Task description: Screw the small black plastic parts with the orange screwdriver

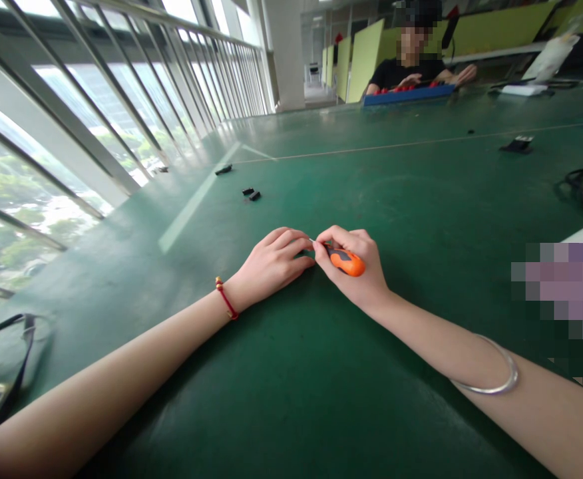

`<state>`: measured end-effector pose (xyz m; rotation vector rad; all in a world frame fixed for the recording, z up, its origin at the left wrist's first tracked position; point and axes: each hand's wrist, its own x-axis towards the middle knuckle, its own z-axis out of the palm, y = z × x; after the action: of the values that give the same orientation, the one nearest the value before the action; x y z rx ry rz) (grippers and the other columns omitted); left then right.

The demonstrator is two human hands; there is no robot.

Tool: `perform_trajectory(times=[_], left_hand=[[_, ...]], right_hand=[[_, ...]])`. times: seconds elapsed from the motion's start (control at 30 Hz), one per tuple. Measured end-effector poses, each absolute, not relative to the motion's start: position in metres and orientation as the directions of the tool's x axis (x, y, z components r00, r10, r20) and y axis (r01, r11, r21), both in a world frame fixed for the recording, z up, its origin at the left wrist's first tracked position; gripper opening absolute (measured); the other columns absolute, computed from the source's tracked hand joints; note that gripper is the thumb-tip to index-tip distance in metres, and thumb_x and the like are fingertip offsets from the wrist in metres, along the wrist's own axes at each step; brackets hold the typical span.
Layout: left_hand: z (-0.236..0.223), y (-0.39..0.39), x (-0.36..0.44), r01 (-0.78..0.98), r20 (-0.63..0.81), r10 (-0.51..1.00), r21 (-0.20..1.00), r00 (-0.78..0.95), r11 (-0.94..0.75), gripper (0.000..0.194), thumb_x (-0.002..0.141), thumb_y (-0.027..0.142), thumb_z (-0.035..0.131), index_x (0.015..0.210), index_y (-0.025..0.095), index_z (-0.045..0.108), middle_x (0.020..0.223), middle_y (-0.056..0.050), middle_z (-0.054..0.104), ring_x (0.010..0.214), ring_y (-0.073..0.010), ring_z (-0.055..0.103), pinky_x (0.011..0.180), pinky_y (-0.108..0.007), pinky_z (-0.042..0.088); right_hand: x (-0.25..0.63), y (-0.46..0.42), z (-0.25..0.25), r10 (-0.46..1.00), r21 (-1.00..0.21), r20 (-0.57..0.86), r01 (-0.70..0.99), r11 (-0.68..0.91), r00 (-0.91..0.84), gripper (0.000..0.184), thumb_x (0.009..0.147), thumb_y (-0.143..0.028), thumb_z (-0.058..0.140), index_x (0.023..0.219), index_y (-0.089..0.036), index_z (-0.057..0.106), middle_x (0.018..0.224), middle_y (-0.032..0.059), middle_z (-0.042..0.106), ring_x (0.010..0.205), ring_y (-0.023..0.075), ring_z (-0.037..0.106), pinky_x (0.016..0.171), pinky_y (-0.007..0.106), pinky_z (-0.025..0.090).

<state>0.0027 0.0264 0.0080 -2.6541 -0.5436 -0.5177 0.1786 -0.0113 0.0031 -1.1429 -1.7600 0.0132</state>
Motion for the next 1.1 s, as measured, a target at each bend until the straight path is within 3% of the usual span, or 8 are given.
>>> perform_trajectory(times=[0.23, 0.43, 0.53, 0.7, 0.87, 1.1], left_hand=[[0.007, 0.028, 0.002, 0.502, 0.422, 0.428, -0.077, 0.799, -0.862, 0.021, 0.092, 0.022, 0.043, 0.088, 0.016, 0.062, 0.103, -0.008, 0.064, 0.102, -0.0210, 0.053, 0.089, -0.033, 0.041], [0.007, 0.036, -0.004, 0.631, 0.550, 0.724, 0.398, 0.417, -0.666, 0.009, 0.082, 0.019, 0.055, 0.078, 0.017, 0.063, 0.090, -0.004, 0.065, 0.090, -0.0178, 0.056, 0.084, -0.031, 0.043], [0.005, 0.041, -0.007, 0.588, 0.480, 0.828, 0.593, 0.290, -0.550, 0.007, 0.077, 0.018, 0.058, 0.073, 0.016, 0.064, 0.086, -0.003, 0.067, 0.088, -0.0171, 0.059, 0.084, -0.030, 0.045], [0.005, 0.047, -0.012, 0.456, 0.262, 0.919, 0.806, 0.294, -0.376, 0.012, 0.075, 0.024, 0.060, 0.074, 0.014, 0.067, 0.083, -0.004, 0.069, 0.080, -0.0162, 0.063, 0.077, -0.027, 0.048], [0.010, 0.049, -0.016, 0.402, 0.143, 0.917, 0.866, 0.373, -0.298, 0.014, 0.071, 0.025, 0.064, 0.073, 0.012, 0.067, 0.079, -0.004, 0.069, 0.074, -0.0145, 0.063, 0.074, -0.025, 0.049], [0.010, 0.049, -0.018, 0.423, 0.161, 0.905, 0.842, 0.394, -0.333, 0.014, 0.071, 0.025, 0.064, 0.074, 0.012, 0.068, 0.079, -0.005, 0.070, 0.076, -0.0149, 0.063, 0.075, -0.025, 0.049]], right_hand=[[0.179, -0.012, 0.004, 0.693, -0.476, 0.718, 0.684, 0.553, -0.060, 0.011, 0.079, -0.023, 0.059, 0.068, -0.022, 0.060, 0.056, -0.0030, 0.058, 0.055, 0.0113, 0.052, 0.059, 0.026, 0.040], [0.179, -0.014, 0.006, 0.725, -0.496, 0.684, 0.683, 0.536, -0.073, 0.014, 0.081, -0.025, 0.057, 0.069, -0.021, 0.060, 0.057, -0.0022, 0.059, 0.057, 0.0117, 0.052, 0.062, 0.027, 0.040], [0.179, -0.015, 0.007, 0.734, -0.500, 0.674, 0.683, 0.532, -0.078, 0.014, 0.081, -0.026, 0.057, 0.068, -0.021, 0.060, 0.057, -0.0020, 0.059, 0.057, 0.0121, 0.053, 0.062, 0.027, 0.040], [0.180, -0.014, 0.007, 0.737, -0.500, 0.672, 0.688, 0.527, -0.076, 0.014, 0.081, -0.027, 0.056, 0.068, -0.022, 0.060, 0.058, -0.0019, 0.059, 0.060, 0.0132, 0.053, 0.064, 0.027, 0.041], [0.180, -0.015, 0.006, 0.733, -0.496, 0.675, 0.683, 0.535, -0.084, 0.013, 0.080, -0.026, 0.056, 0.069, -0.022, 0.059, 0.058, -0.0019, 0.060, 0.062, 0.0142, 0.053, 0.065, 0.028, 0.041], [0.180, -0.015, 0.005, 0.728, -0.487, 0.679, 0.683, 0.544, -0.096, 0.012, 0.080, -0.026, 0.056, 0.069, -0.021, 0.060, 0.058, -0.0017, 0.059, 0.063, 0.0144, 0.051, 0.065, 0.027, 0.041]])
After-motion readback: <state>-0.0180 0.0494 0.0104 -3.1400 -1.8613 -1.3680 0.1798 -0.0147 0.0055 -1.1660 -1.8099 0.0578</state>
